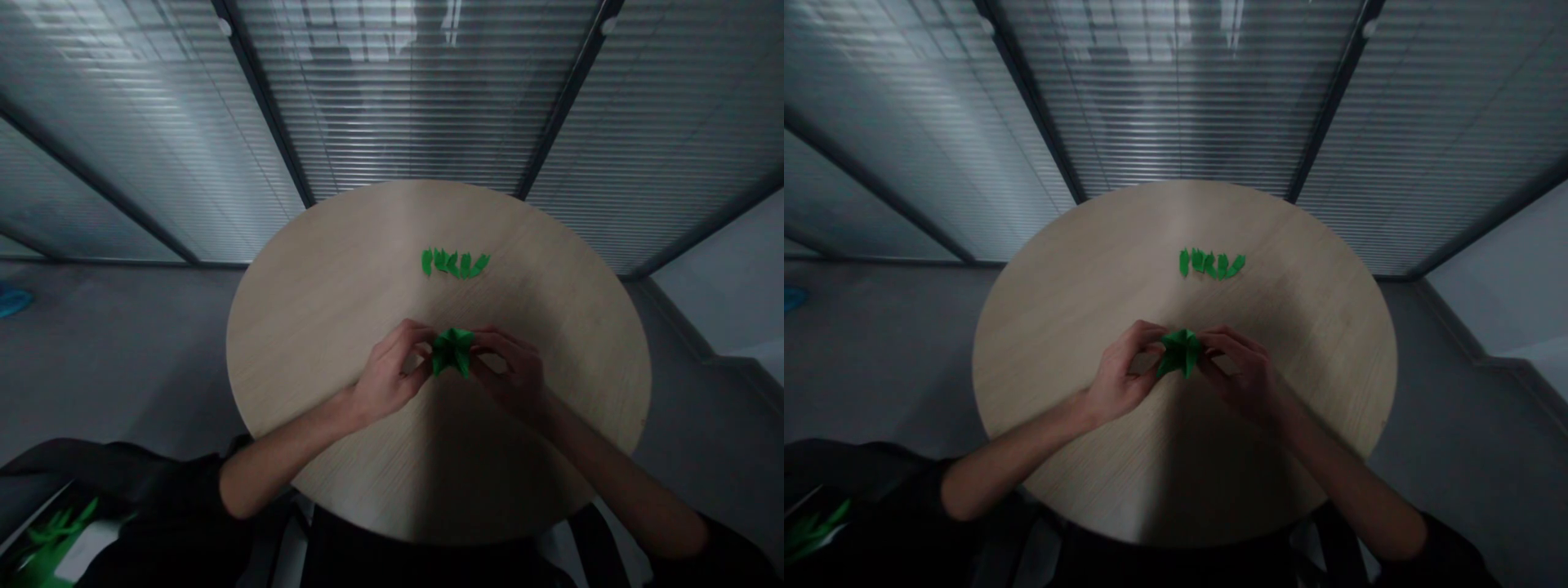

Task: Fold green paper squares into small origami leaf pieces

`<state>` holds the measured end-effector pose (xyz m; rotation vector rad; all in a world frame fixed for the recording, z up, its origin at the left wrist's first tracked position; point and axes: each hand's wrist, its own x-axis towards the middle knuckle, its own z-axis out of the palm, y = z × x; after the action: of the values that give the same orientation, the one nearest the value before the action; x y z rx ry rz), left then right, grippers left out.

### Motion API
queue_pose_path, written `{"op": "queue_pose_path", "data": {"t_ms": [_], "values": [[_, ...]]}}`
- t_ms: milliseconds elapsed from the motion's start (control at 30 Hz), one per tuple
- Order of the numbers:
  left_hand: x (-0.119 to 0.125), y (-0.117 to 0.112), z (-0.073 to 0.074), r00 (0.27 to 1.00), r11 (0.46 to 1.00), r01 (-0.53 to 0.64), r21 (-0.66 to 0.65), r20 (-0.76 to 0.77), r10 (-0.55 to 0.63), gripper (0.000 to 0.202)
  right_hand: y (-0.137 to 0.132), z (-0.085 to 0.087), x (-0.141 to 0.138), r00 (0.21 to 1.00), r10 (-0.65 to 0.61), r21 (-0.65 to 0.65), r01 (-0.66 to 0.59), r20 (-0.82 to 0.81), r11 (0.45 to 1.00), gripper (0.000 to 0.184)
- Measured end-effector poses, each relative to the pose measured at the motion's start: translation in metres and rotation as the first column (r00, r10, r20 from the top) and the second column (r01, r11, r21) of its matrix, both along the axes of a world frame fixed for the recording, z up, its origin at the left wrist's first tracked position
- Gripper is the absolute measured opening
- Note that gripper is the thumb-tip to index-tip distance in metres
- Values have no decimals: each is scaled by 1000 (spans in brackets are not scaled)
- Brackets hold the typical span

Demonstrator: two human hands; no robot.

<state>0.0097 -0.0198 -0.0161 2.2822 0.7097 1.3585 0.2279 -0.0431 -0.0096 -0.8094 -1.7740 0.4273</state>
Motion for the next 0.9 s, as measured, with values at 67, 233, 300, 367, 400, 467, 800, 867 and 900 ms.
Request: {"op": "queue_pose_path", "data": {"t_ms": [67, 233, 300, 367, 400, 467, 800, 867, 900], "values": [[1, -1, -1, 1000, 1000, 11, -6, 0, -11, 26, 0, -1, 1, 1000, 7, 6, -7, 11, 1000, 19], [1, -2, 0, 1000, 1000, 20, -24, -1, -20, 25, -1, -4, 1, 999, -10, -13, 11, 43, 1000, 22], [1, -2, 0, 1000, 999, 1, -38, -7, -1, 26, -1, -5, 1, 999, -25, -11, 25, 45, 1000, 20], [0, -3, -2, 1000, 999, -16, -51, -7, 16, 29, -1, -5, 1, 999, -31, -20, 32, 44, 999, 19], [0, -3, -4, 1000, 998, -20, -58, 1, 20, 33, 0, -5, 1, 999, -33, -24, 34, 40, 999, 19], [0, -2, -9, 999, 997, -12, -76, 29, 14, 41, 0, -5, 1, 999, -35, -32, 36, 37, 999, 18], [-1, 1, -4, 997, 999, 10, 34, 80, -12, 25, 2, -2, 0, 999, -29, -68, 32, 44, 997, 14], [-2, 0, 0, 1000, 998, 3, 57, 20, -4, 19, 2, -3, 1, 998, -24, -67, 28, 55, 997, 13], [-2, 0, 1, 1000, 998, 1, 61, 1, -1, 18, 3, -4, 2, 998, -26, -61, 30, 61, 998, 12]]}}
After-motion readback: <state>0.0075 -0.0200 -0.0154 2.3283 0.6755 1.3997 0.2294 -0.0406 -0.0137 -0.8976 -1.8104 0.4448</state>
